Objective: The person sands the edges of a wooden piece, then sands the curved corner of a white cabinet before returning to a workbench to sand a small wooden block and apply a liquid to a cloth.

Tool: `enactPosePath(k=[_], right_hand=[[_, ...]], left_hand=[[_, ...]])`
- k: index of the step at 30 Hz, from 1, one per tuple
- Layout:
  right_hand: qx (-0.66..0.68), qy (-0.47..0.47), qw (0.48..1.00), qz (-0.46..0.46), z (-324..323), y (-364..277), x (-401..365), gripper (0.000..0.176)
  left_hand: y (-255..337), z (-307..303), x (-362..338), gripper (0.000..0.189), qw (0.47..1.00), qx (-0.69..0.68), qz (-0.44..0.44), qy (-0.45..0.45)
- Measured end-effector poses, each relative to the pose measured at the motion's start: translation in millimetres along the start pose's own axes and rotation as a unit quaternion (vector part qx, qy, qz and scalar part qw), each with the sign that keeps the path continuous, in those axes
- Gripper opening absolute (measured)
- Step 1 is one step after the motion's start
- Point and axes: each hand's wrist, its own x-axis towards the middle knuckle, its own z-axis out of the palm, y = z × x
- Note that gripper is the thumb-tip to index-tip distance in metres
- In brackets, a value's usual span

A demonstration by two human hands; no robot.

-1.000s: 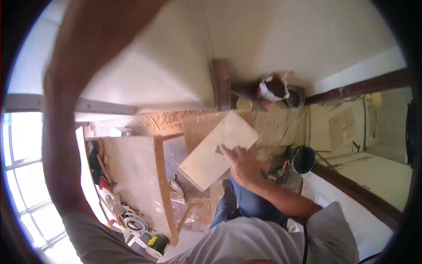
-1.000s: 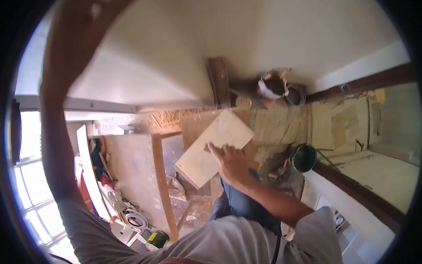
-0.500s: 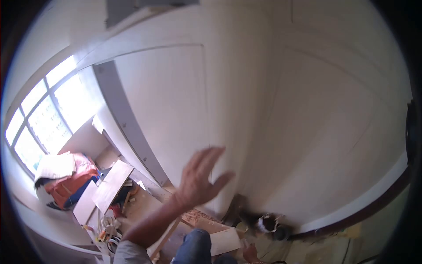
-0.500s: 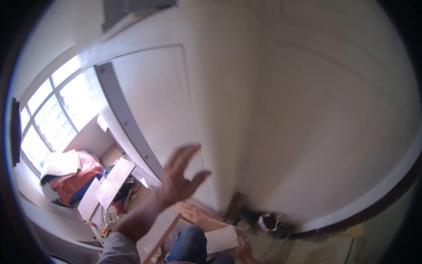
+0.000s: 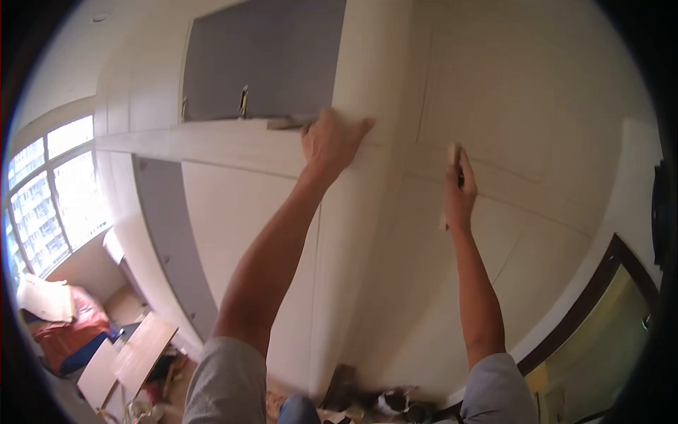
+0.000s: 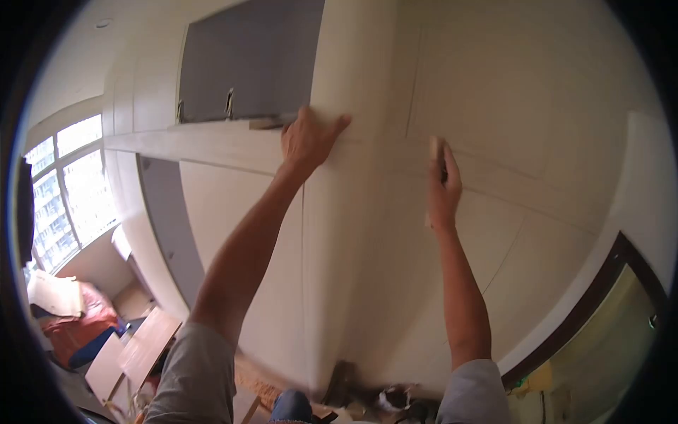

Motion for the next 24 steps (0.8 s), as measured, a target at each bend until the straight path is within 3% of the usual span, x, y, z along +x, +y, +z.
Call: enactPosePath(k=[4,6,9,11,13,18,24], right_hand=[[0.057,0.001,0.996,-0.075,21.9,-68.3,54.6,0.054],[-0.073,0.058,0.955,-0.282,38.8,-81.6,78.8,0.05],[-0.104,0.038,0.938,-0.328,64.0,-125.3,135.1,0.045],[-0.137,0.042,0.926,-0.35,84.6,-152.7,191.4,0.044],[-0.18,0.048,0.913,-0.364,98.9,-176.0,232.5,0.042],[-0.272,0.032,0.879,-0.391,122.4,-214.8,283.5,0.039],[-0.319,0.041,0.852,-0.414,137.3,-233.1,313.6,0.039]], left_hand=[[6.3,-11.7,-8.7,0.07,1.0,-0.002,-0.004,-0.01],[-1.0,-4.3,-10.4,0.068,1.0,-0.023,0.005,0.01],[-8.8,3.2,-7.6,0.066,1.0,-0.001,0.003,0.026],[-26.1,18.2,-2.2,0.064,0.995,0.015,0.052,0.081],[-19.5,3.3,-2.0,0.061,0.999,-0.008,0.026,0.023],[-17.7,-6.8,-2.8,0.063,0.999,-0.04,0.015,-0.011],[-18.8,-0.5,-0.9,0.068,0.999,-0.021,0.035,0.03]])
